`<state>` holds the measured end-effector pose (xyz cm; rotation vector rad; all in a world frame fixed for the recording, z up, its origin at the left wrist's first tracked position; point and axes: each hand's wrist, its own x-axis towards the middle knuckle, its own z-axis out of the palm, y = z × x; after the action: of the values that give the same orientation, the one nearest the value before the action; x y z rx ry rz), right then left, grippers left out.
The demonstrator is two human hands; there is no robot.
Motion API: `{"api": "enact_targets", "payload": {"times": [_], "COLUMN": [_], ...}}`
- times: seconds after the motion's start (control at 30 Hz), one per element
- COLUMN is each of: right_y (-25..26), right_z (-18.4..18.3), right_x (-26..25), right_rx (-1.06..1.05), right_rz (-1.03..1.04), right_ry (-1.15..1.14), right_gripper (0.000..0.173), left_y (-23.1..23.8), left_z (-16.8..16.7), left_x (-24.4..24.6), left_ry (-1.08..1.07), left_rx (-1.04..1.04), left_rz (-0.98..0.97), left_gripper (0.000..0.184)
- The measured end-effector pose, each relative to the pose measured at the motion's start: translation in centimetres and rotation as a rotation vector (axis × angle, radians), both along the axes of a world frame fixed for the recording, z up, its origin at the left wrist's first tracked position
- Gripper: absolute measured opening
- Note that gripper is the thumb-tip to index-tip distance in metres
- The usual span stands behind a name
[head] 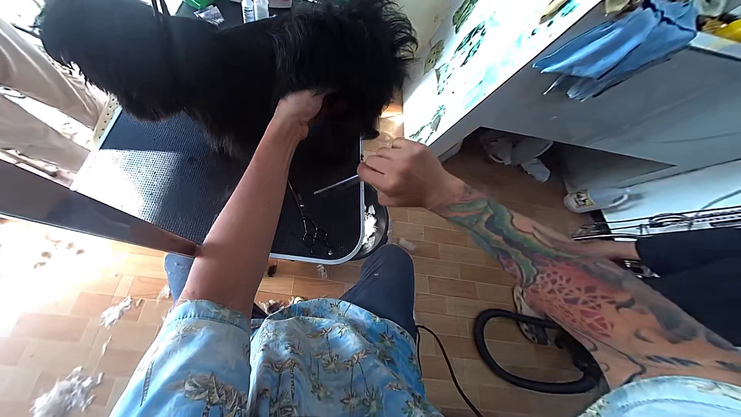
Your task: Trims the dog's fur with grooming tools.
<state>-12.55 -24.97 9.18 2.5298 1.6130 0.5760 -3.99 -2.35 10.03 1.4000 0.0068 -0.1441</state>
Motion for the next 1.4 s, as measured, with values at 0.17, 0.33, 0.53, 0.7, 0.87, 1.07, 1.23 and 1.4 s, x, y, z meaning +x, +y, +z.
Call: {"api": "enact_targets", "payload": {"times": [0.17, 0.33, 0.53, 0.7, 0.87, 1.07, 1.23, 1.4], "right_y": [-2.2, -1.4, -1.1, -2.2, -1.3, -1.2, 0.6, 1.0], "right_z": [1.1, 2.4, -1.1, -0.7, -1.0, 1.1, 0.3, 1.0], "right_x": [0.1, 3.0, 2.0, 1.7, 1.8, 3.5, 2.5, 1.6], "right_rx": [0.233, 0.329, 0.096, 0.099, 0.051, 0.168, 0.041, 0.044], "right_rz": [0.065, -0.323, -0.269, -0.091, 0.073, -0.354, -0.451, -0.450], "right_ry": [-0.207, -0.305, -0.190, -0.295, -0.222, -0.310, -0.097, -0.064], "right_gripper": [0.023, 0.024, 0.022, 0.021, 0.020, 0.023, 0.015, 0.034], "left_y": [-0.4, -1.5, -0.8, 0.7, -1.0, -0.5, -0.7, -1.6], "left_z": [-2.3, -3.6, -5.4, -4.8, -4.4, -4.0, -3.5, -2.7], "left_x": [0.2, 0.3, 0.4, -0.7, -0.1, 0.4, 0.5, -0.6], "left_ry": [0.058, 0.086, 0.061, 0.052, -0.104, -0.054, -0.025, -0.161], "left_rx": [0.011, -0.330, -0.534, -0.437, 0.081, 0.056, 0.060, 0.726], "left_rz": [0.122, 0.178, 0.179, -0.091, -0.065, -0.056, -0.136, -0.107], "left_gripper": [0.025, 0.018, 0.020, 0.017, 0.037, 0.023, 0.026, 0.043]}}
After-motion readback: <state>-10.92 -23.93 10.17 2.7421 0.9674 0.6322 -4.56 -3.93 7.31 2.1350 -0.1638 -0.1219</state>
